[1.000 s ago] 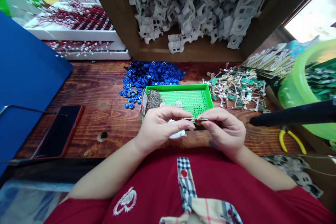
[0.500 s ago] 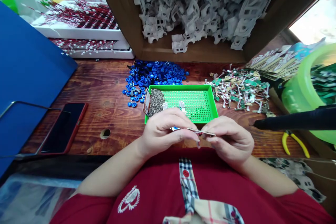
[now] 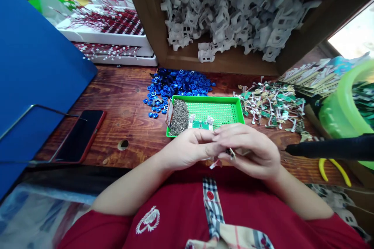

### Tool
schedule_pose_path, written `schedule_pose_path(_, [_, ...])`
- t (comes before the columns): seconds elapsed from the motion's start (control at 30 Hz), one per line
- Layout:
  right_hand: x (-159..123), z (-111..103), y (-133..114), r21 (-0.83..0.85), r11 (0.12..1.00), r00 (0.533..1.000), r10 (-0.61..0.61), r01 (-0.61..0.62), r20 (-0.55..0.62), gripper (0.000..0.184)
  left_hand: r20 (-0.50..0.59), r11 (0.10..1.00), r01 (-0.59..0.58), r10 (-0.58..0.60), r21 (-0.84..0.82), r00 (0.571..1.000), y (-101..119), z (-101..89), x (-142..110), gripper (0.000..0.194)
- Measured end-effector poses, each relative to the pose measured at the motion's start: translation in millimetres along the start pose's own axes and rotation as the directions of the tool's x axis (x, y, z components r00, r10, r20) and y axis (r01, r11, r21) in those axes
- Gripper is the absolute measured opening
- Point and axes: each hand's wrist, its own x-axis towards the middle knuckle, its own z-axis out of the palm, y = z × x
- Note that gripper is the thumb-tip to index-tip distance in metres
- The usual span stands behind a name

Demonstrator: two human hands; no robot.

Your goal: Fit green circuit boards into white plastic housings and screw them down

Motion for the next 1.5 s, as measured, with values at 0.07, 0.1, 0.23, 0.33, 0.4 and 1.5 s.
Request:
schedule_pose_path(0.07, [1,-4,-2,-0.186,0.982,1.000,0.024,-0.024,-0.001,0.055,-0.043,0.999,0.010,-0.008,0.034,0.999,7,-0.2,-8,0.020])
schedule_pose_path(0.1, [1,-5,-3,-0.269,0.962,0.999,0.044,-0.044,-0.006,0.053,-0.058,0.999,0.011,-0.008,0.045,0.998,10,-0.6,-12,0.020])
schedule_pose_path(0.23, [3,-6,-6,-0.386,0.918,0.996,0.095,-0.086,0.003,0.046,-0.066,0.976,0.036,-0.023,0.214,0.998,14,-6.3,-22,0.018])
schedule_pose_path(0.33, [2,-4,-5,-0.355,0.930,0.991,0.122,-0.094,0.058,0.043,-0.113,0.917,0.008,0.040,0.400,0.993,14,-16.3,-24,0.019])
schedule_pose_path(0.4, [0,-2,-3,-0.308,0.944,0.981,0.159,-0.119,0.109,0.039,-0.117,0.837,-0.078,0.167,0.542,0.979,14,-23.8,-24,0.021])
schedule_pose_path(1.5, [-41,9,29,0.003,0.706,0.680,0.684,-0.708,-0.263,0.028,-0.684,0.714,0.188,0.509,0.674,0.522,84,-180.5,48,0.008])
